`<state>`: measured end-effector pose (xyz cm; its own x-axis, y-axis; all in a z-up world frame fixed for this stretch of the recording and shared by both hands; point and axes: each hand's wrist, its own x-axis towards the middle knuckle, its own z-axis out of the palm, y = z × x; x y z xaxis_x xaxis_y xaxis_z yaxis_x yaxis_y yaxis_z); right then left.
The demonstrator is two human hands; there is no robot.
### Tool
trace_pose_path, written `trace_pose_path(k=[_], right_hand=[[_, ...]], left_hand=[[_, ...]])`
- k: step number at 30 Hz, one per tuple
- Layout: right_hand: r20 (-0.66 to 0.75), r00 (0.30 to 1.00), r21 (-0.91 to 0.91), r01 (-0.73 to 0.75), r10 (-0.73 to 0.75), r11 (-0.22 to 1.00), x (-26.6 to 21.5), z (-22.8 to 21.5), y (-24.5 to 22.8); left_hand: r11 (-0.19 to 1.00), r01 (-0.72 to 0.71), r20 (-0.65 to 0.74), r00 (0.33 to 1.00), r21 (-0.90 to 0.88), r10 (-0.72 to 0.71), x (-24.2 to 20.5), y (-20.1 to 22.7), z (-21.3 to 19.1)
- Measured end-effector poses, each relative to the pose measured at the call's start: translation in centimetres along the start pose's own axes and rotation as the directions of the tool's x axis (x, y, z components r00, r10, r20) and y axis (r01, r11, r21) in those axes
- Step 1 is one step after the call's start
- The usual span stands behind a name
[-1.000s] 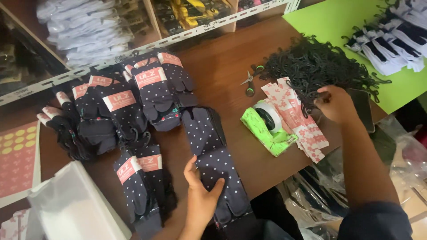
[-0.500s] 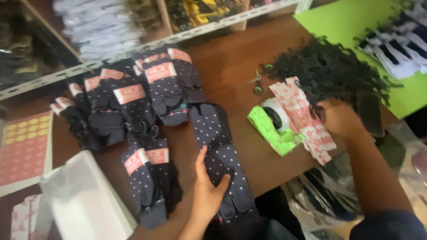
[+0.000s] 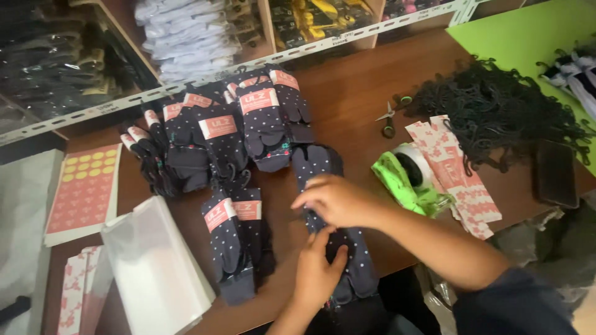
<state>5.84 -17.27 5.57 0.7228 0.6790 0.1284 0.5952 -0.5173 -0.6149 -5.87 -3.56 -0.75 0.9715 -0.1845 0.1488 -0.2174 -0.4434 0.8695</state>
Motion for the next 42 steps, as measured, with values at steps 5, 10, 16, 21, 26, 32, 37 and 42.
trace_pose_path(k=[5, 10, 16, 21, 26, 32, 37, 42], right_hand=[[-0.201, 0.972, -0.261, 0.070, -0.125, 0.963, -1.8, -0.2, 5.1], [-0.206, 0.978, -0.100, -0.018, -0.003, 0.995, -3.6, -2.5, 4.1], [-0.637, 0.716, -0.013, -0.379, 0.284, 0.925, -13.7, -10.2, 5.9], [-0.522, 0.387, -0.235, -0.922, 0.760, 0.308, -20.9, -7.3, 13.0], [-0.768, 0.379, -0.111, -0.872, 0.516, 0.476, -24.8, -2.2, 18.4], [-0.827, 0.288, 0.045, -0.822, 0.482, 0.568, -25.3, -2.2, 17.2], [-0.798, 0.367, -0.137, -0.883, 0.478, 0.450, -25.7, -3.1, 18.9], [-0.708, 0.287, -0.123, -0.950, 0.646, 0.287, -23.6, -5.4, 16.2]], left_hand=[[0.927, 0.270, 0.164, 0.959, -0.261, -0.233, 1.3, -0.1, -1.4], [0.922, 0.341, 0.265, 0.920, -0.184, -0.287, 1.8, 1.0, -2.7], [0.944, -0.060, 0.279, 0.960, 0.325, -0.035, 1.3, 2.0, -6.5], [0.780, -0.393, -0.027, 0.886, 0.487, 0.464, 2.5, 4.4, -3.8], [0.500, -0.287, 0.095, 0.923, 0.817, 0.373, 3.1, 0.0, 2.2], [0.876, -0.291, 0.042, 0.954, 0.385, 0.298, 2.1, 1.4, -0.5], [0.958, -0.214, -0.024, 0.975, 0.193, 0.223, 2.1, 1.3, -3.9], [0.961, -0.243, -0.091, 0.962, 0.132, 0.256, 1.1, 0.8, -5.3]])
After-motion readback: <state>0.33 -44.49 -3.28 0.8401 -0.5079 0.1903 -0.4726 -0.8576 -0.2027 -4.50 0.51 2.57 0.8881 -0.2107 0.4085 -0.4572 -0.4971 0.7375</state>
